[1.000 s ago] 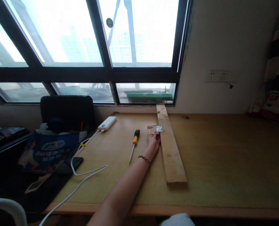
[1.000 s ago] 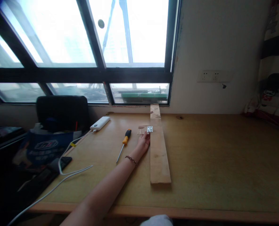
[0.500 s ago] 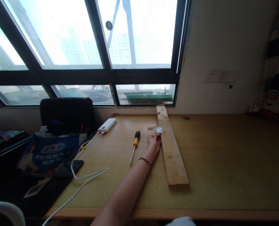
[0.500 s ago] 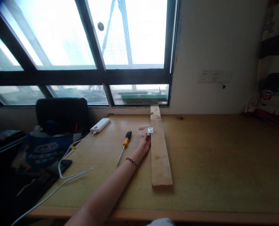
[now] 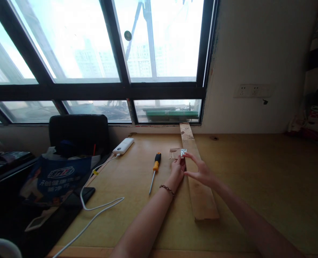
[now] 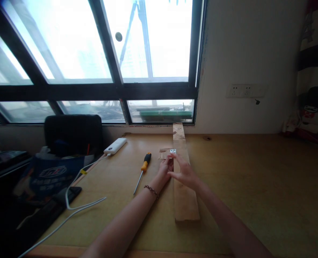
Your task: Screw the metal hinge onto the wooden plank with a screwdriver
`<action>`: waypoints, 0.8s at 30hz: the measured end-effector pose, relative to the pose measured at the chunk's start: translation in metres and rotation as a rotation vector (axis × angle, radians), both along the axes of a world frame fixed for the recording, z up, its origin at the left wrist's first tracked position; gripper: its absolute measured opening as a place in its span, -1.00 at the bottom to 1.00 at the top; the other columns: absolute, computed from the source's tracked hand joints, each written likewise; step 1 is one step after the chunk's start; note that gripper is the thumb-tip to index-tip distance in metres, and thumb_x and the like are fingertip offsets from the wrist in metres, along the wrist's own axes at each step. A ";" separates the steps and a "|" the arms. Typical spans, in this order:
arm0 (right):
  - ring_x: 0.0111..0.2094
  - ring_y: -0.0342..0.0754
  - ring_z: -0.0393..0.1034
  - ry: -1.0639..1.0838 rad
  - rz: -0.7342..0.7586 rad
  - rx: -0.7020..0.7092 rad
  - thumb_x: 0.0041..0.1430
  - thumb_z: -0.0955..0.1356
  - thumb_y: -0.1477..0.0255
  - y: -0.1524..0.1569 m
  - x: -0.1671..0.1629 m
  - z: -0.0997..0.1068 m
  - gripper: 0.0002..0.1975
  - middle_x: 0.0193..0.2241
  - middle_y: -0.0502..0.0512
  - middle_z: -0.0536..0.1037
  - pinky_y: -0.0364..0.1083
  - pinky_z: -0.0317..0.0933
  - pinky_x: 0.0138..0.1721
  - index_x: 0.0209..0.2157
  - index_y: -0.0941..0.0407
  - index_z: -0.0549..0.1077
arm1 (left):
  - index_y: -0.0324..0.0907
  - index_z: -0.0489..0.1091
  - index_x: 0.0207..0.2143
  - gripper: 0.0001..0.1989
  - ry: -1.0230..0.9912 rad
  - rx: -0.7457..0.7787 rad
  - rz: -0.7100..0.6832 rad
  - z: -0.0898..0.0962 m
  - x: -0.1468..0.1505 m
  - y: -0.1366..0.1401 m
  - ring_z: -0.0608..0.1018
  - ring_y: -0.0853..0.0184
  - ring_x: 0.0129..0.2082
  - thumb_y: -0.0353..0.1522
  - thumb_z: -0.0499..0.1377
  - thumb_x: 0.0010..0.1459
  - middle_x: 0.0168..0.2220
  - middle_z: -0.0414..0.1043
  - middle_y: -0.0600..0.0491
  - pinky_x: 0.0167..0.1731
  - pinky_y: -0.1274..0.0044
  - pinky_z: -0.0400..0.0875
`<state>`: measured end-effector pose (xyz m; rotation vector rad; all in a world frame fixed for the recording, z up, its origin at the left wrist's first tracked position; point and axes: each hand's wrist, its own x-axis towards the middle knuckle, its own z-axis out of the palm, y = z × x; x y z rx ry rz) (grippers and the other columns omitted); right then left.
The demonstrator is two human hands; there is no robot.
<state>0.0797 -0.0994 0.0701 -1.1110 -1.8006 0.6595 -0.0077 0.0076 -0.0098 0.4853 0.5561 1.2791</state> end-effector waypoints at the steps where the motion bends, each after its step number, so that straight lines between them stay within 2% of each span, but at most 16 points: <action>1: 0.17 0.06 0.05 -0.060 -0.080 0.077 -0.14 0.43 0.37 0.027 0.010 -0.005 -0.26 0.11 0.13 0.25 0.11 -0.09 0.19 0.13 0.02 0.16 | -0.26 0.35 -0.38 -0.90 -0.012 -0.013 0.003 0.000 0.000 0.000 0.53 0.34 -0.29 -0.39 0.10 0.12 -0.32 0.48 -0.09 -0.15 0.52 0.39; 2: 0.19 0.09 -0.01 -0.127 -0.125 0.118 -0.20 0.45 0.40 0.052 0.018 -0.010 -0.19 0.13 0.19 0.21 0.12 -0.14 0.20 0.14 0.08 0.14 | -0.25 0.35 -0.38 -0.92 -0.027 -0.034 0.002 0.000 0.000 0.000 0.53 0.36 -0.32 -0.40 0.11 0.12 -0.33 0.48 -0.07 -0.18 0.53 0.39; 4: 0.19 0.14 -0.04 -0.256 -0.157 0.110 -0.29 0.47 0.43 0.092 0.029 -0.024 -0.10 0.12 0.28 0.21 0.12 -0.13 0.19 0.15 0.17 0.10 | -0.25 0.35 -0.38 -0.92 -0.053 -0.065 -0.005 0.001 -0.001 -0.001 0.52 0.38 -0.39 -0.40 0.12 0.11 -0.37 0.47 -0.05 -0.24 0.54 0.41; 6: 0.17 0.17 -0.01 -0.348 -0.172 0.089 -0.31 0.46 0.45 0.119 0.032 -0.035 -0.07 0.07 0.33 0.26 0.12 -0.10 0.17 0.15 0.24 0.07 | -0.27 0.36 -0.38 -0.91 -0.085 -0.058 -0.016 0.003 -0.001 -0.001 0.52 0.38 -0.40 -0.41 0.12 0.11 -0.37 0.47 -0.07 -0.24 0.53 0.41; 8: 0.14 0.17 0.05 -0.391 -0.185 0.103 -0.30 0.44 0.46 0.132 0.031 -0.043 -0.09 0.02 0.31 0.32 0.11 -0.07 0.15 0.15 0.24 0.06 | -0.30 0.37 -0.37 -0.90 -0.120 -0.033 -0.028 0.004 0.000 -0.002 0.53 0.36 -0.35 -0.41 0.12 0.11 -0.33 0.48 -0.10 -0.18 0.51 0.40; 14: -0.01 0.12 0.22 -0.365 -0.174 0.112 -0.27 0.43 0.42 0.138 0.029 -0.047 -0.19 -0.08 0.16 0.41 0.09 0.01 0.08 0.10 0.12 0.16 | -0.28 0.38 -0.37 -0.90 -0.105 -0.058 -0.005 0.007 0.000 -0.004 0.54 0.35 -0.30 -0.45 0.09 0.13 -0.32 0.49 -0.09 -0.11 0.51 0.37; 19: 0.00 0.11 0.24 -0.291 -0.187 0.076 -0.29 0.46 0.40 0.139 0.029 -0.048 -0.22 -0.10 0.15 0.43 0.07 0.05 0.06 0.06 0.11 0.20 | -0.26 0.38 -0.36 -0.91 -0.059 -0.086 0.012 0.008 0.001 -0.003 0.54 0.33 -0.27 -0.43 0.09 0.13 -0.31 0.50 -0.09 -0.13 0.51 0.38; 24: 0.02 0.10 0.24 -0.258 -0.172 0.062 -0.29 0.46 0.42 0.142 0.031 -0.052 -0.27 -0.08 0.18 0.43 0.06 0.06 0.07 0.01 0.14 0.22 | -0.29 0.38 -0.34 -0.87 -0.042 -0.054 0.009 0.010 0.001 -0.009 0.55 0.35 -0.35 -0.40 0.19 0.05 -0.33 0.49 -0.10 -0.21 0.51 0.41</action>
